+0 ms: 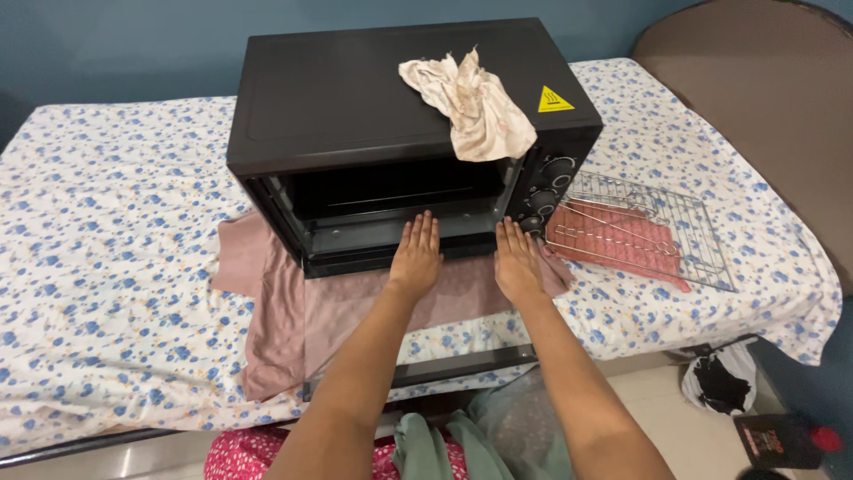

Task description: The person wipes the top of a black toaster oven with a cloth, then removes the baking tray and places it inside. They insert a wire rack and a roasting fork into the oven, then place a second wire rack inside, completing the assembly.

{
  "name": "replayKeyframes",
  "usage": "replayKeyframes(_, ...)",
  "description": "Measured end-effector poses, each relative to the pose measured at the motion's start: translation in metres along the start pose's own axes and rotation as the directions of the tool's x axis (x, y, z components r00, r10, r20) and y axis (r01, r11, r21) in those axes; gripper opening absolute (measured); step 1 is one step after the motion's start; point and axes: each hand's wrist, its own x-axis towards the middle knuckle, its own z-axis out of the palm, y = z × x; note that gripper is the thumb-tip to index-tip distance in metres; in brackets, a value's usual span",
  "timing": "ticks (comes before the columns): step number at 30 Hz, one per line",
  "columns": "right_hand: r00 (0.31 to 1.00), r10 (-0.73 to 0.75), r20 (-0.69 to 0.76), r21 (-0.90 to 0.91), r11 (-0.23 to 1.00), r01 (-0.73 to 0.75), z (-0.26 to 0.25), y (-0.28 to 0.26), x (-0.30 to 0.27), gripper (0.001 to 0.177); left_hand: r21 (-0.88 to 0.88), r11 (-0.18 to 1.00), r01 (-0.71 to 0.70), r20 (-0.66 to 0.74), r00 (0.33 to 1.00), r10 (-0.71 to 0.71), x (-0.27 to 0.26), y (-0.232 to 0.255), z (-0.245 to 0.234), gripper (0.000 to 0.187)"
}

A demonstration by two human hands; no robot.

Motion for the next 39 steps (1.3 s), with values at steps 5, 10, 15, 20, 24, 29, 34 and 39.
replayKeyframes(5, 1.0, 0.016, 0.014, -0.034, 0.999, -0.016, -0.002, 0.016, -0.015, 0.063, 0.011, 0.999, -0.053, -0.008, 0.999, 0.053, 0.009, 0.018, 0.0, 0.075)
replayKeyframes(10, 0.997, 0.07, 0.033, 0.016, 0.997, -0.071, -0.01, 0.031, -0.032, 0.063, 0.04, 0.994, -0.101, -0.022, 0.995, 0.102, 0.019, 0.04, 0.005, 0.074)
replayKeyframes(15, 0.993, 0.115, 0.018, -0.038, 0.993, -0.114, -0.016, 0.046, -0.049, 0.059, 0.032, 0.988, -0.154, -0.033, 0.987, 0.155, 0.028, 0.061, 0.008, 0.07)
replayKeyframes(20, 0.985, 0.166, 0.041, -0.026, 0.986, -0.165, -0.023, 0.059, -0.061, 0.063, 0.005, 0.98, -0.197, -0.022, 0.98, 0.197, 0.034, 0.082, 0.003, 0.07)
replayKeyframes(24, 0.976, 0.211, 0.059, -0.03, 0.977, -0.209, -0.025, 0.071, -0.069, 0.064, -0.002, 0.971, -0.239, -0.042, 0.97, 0.239, 0.039, 0.097, 0.003, 0.07)
replayKeyframes(29, 0.97, 0.237, 0.062, -0.04, 0.971, -0.234, -0.034, 0.088, -0.081, 0.064, -0.017, 0.961, -0.275, -0.077, 0.959, 0.273, 0.046, 0.119, 0.01, 0.071)
replayKeyframes(34, 0.956, 0.286, 0.068, -0.064, 0.957, -0.282, -0.046, 0.104, -0.091, 0.064, 0.002, 0.942, -0.335, -0.054, 0.941, 0.334, 0.054, 0.143, 0.018, 0.071)
replayKeyframes(39, 0.938, 0.338, 0.078, -0.064, 0.941, -0.333, -0.049, 0.125, -0.097, 0.062, -0.001, 0.926, -0.378, 0.028, 0.926, 0.377, 0.065, 0.169, 0.021, 0.071)
